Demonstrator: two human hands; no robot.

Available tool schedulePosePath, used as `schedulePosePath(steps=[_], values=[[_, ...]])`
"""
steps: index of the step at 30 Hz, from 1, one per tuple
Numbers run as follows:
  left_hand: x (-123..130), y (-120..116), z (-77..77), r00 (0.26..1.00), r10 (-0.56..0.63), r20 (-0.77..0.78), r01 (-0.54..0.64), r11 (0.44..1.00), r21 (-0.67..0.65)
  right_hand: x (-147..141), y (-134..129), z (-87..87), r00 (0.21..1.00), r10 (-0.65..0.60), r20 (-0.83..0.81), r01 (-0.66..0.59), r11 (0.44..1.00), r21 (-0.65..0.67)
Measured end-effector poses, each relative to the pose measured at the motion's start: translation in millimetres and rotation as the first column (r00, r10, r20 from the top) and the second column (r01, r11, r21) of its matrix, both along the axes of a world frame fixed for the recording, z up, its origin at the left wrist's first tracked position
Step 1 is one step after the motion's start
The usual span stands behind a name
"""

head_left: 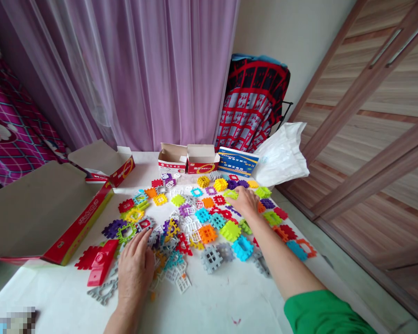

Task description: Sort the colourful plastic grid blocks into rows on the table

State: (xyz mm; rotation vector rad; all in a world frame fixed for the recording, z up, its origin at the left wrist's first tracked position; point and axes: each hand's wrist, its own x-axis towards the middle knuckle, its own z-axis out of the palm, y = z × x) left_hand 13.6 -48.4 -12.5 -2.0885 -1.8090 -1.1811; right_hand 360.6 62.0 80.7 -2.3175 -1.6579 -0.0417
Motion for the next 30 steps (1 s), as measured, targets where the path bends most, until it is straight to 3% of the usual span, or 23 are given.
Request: schedulePosePath(steps=[5,11,19,22,24,27,30], values=[[-2.4,1.7,-1.2,1.0,0.009,-0.003,-0.009,1.0,0.03,5.3,18.1,-10.0,0.993,-0.03,0.117,0.04,0.996,-0.081],[-1.6,1.1,1.6,1.0,-0.007,0.021,0.006,0.999,0.034,6.4,20.5,-20.9,0.98,-0.027,0.199,0.038,0.998,-0.051],[-0.5,-1.0,5.3,0.998,0.0,0.069,-0.001,1.0,0.008,8.7,17.3,-19.2,0.974,0.017,0.227,0.001,0.997,-0.079],[-0.5,-1.2,5.4,0.998,0.001,0.067,-0.002,1.0,0.012,17.3,21.3,-18.1,0.973,0.101,0.207,-0.084,0.993,-0.088],[-0.2,-1.4,5.6,0.998,0.001,0.063,-0.001,1.0,0.013,24.9,26.0,-15.9,0.959,0.224,0.174,-0.203,0.971,-0.129],[0.0,-1.4,5.9,0.999,-0.005,0.042,0.004,1.0,0.022,34.0,33.5,-10.2,0.885,0.442,0.144,-0.397,0.88,-0.262],[-0.8,-1.2,5.5,0.999,-0.012,0.032,0.011,1.0,0.029,37.1,39.5,-4.1,0.831,0.541,0.129,-0.463,0.801,-0.38]])
